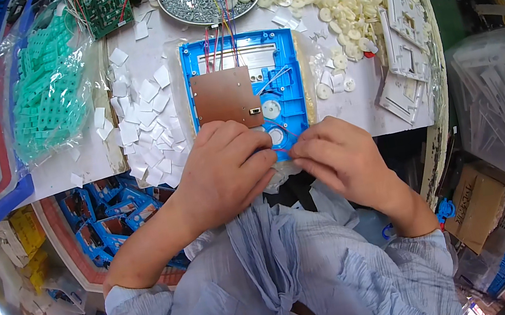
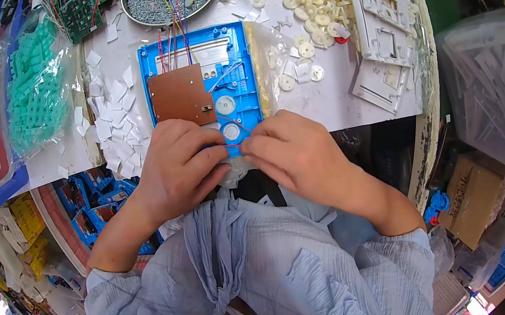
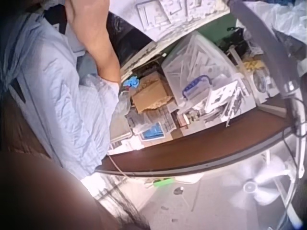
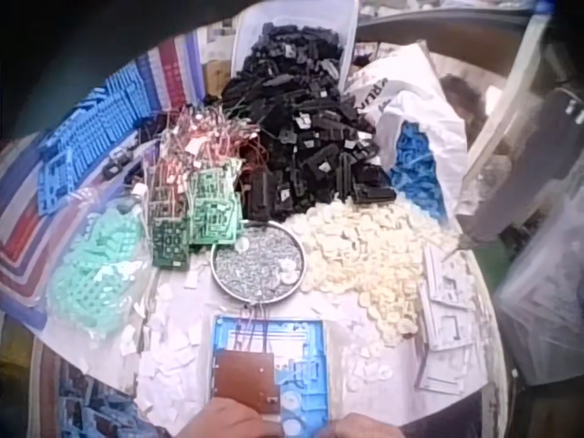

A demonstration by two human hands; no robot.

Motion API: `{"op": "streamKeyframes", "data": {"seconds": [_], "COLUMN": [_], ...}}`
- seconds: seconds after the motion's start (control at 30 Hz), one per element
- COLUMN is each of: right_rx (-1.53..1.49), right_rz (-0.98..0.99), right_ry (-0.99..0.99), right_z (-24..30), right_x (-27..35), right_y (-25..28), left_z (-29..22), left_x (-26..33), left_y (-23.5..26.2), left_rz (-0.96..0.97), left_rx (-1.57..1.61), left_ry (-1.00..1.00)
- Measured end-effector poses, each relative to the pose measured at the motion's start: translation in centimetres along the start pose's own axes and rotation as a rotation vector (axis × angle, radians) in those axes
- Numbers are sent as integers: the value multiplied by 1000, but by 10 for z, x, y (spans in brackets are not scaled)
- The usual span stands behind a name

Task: Assembling the components of a blue electronic device, including buttons, circuit boards, and internal wiring.

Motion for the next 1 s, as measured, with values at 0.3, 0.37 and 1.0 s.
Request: {"op": "streamKeyframes", "data": {"seconds": [0.3,0.37,1.0], "right_rx": [210,189,155], "right_rz": [-14,-29,86], "right_ry": [44,63,17], "right_z": [5,5,-3], "right_x": [2,4,-6], "right_y": [2,1,0], "left_z": [0,0,3], "left_x": [1,2,7], "left_y": [-3,-3,-5], "left_rz": [-44,-51,12], "left_rx": [5,-2,-75], "left_ry": [14,19,-1]}}
Point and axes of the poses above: each hand's wrist, its own x-axis away from the middle knuckle, its own y-axis out of the back of the hand, z = x × y, the point moved 1 cm from there along -x, towards the middle knuckle, and after that the axes turned 7 degrees about z, right-handed, at the moved point
